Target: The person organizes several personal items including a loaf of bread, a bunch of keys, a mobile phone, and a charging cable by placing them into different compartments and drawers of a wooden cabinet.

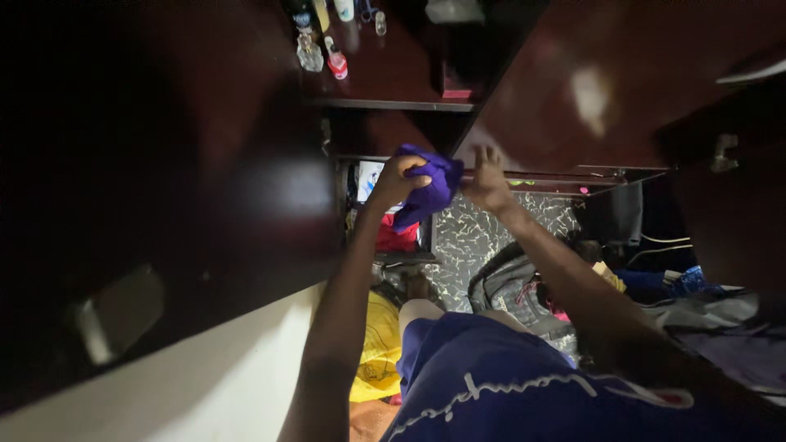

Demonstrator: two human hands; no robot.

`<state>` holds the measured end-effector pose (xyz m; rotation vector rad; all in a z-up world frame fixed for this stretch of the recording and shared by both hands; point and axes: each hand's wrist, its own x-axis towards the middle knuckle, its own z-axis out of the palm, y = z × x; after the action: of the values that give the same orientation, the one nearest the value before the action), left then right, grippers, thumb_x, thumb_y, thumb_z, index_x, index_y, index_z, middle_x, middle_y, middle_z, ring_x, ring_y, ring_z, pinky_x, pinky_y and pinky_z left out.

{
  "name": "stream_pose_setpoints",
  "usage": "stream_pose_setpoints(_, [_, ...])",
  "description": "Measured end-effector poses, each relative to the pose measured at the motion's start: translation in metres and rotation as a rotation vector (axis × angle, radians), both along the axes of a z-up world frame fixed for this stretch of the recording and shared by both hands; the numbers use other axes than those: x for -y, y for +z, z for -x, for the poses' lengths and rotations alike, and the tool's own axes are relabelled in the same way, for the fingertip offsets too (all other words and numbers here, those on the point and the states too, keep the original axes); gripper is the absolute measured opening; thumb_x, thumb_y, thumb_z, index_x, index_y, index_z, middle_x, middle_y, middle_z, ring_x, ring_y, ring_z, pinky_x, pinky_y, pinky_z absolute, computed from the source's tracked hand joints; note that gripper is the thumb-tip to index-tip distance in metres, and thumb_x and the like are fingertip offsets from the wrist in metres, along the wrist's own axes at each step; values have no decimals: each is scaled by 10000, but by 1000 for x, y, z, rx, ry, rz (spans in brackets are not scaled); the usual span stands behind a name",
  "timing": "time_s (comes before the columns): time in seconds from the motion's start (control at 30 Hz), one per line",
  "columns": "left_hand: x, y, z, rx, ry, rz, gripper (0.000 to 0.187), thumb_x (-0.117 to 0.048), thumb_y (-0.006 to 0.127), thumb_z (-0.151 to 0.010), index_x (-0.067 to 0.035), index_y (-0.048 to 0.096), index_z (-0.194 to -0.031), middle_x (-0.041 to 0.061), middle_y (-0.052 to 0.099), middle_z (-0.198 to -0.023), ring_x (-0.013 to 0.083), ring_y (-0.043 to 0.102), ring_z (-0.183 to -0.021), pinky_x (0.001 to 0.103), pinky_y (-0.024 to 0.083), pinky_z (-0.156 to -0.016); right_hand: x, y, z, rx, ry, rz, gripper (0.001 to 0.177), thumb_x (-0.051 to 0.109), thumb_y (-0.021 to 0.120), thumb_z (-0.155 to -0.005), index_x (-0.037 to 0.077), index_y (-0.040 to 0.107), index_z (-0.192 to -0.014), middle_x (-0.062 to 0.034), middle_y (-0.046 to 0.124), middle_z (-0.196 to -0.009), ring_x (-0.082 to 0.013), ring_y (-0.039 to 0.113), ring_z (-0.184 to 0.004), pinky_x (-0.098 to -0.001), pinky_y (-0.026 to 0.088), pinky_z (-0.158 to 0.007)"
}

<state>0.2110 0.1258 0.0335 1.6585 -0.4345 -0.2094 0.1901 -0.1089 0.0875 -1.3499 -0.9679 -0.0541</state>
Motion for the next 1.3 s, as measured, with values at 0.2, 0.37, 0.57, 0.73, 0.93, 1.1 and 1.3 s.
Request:
stream_pose_setpoints(0.2, [-6, 81, -44, 163, -314, -340, 297, -71, 846, -714, -30, 782, -1000, 106, 795, -996, 178, 730, -917, 319, 550, -863, -10, 102, -23, 234, -162, 957, 812, 154, 782, -735, 64, 507, -1493, -196, 496, -1534, -407, 360, -1473, -535, 266, -1211])
stream_pose_setpoints(0.37, [-22, 149, -48, 331, -313, -478, 315, -92, 846, -683, -38, 790, -988, 137, 785, -966, 237, 747, -867, 333, 553, -802, -22, 126, -51, 317, -99, 1105, 629, 308, 903, -751, 70, 653, -1278, -169, 625, -1321, -428, 357, -1368, -572, 238, -1103])
stream_pose_setpoints(0.57, [-33, 171, -41, 315, -152, -508, 277, -120, 802, -744, -31, 789, -1006, 151, 775, -943, 253, 765, -838, 344, 558, -767, -6, 112, -71, 11, -40, 864, 370, 273, 876, -797, 50, 719, -1048, -97, 689, -1061, -229, 608, -1050, -399, 476, -927])
stream_pose_setpoints(0.73, [-41, 180, -47, 281, -117, -343, 256, -121, 783, -820, -17, 764, -1053, 146, 780, -966, 226, 758, -870, 336, 560, -797, 1, 126, -80, -411, -3, 809, 409, 178, 865, -878, -6, 630, -1157, -114, 658, -1016, -205, 593, -936, -355, 486, -802])
stream_pose_setpoints(0.93, [-47, 213, -62, 351, -234, -405, 241, -109, 765, -843, -30, 770, -1070, 141, 789, -976, 212, 753, -844, 334, 564, -782, -3, 187, -77, -480, 270, 797, 762, 150, 845, -761, 40, 508, -1436, -94, 686, -1226, -222, 642, -1159, -349, 507, -1007])
stream_pose_setpoints(1.1, [-63, 239, -63, 471, -248, -440, 240, -123, 818, -825, -22, 778, -1039, 143, 785, -986, 204, 758, -875, 335, 561, -793, 6, 208, -94, -74, 36, 1406, 574, 373, 839, -802, 20, 695, -1231, -120, 747, -1118, -267, 713, -1024, -388, 551, -919])
stream_pose_setpoints(1.3, [-90, 246, -57, 227, -57, -717, 279, -184, 877, -808, -4, 780, -998, 143, 745, -815, 188, 651, -687, 348, 486, -631, 33, 237, -80, -78, -300, 1279, 453, 383, 857, -781, 15, 794, -1037, -122, 782, -930, -251, 726, -863, -414, 570, -779])
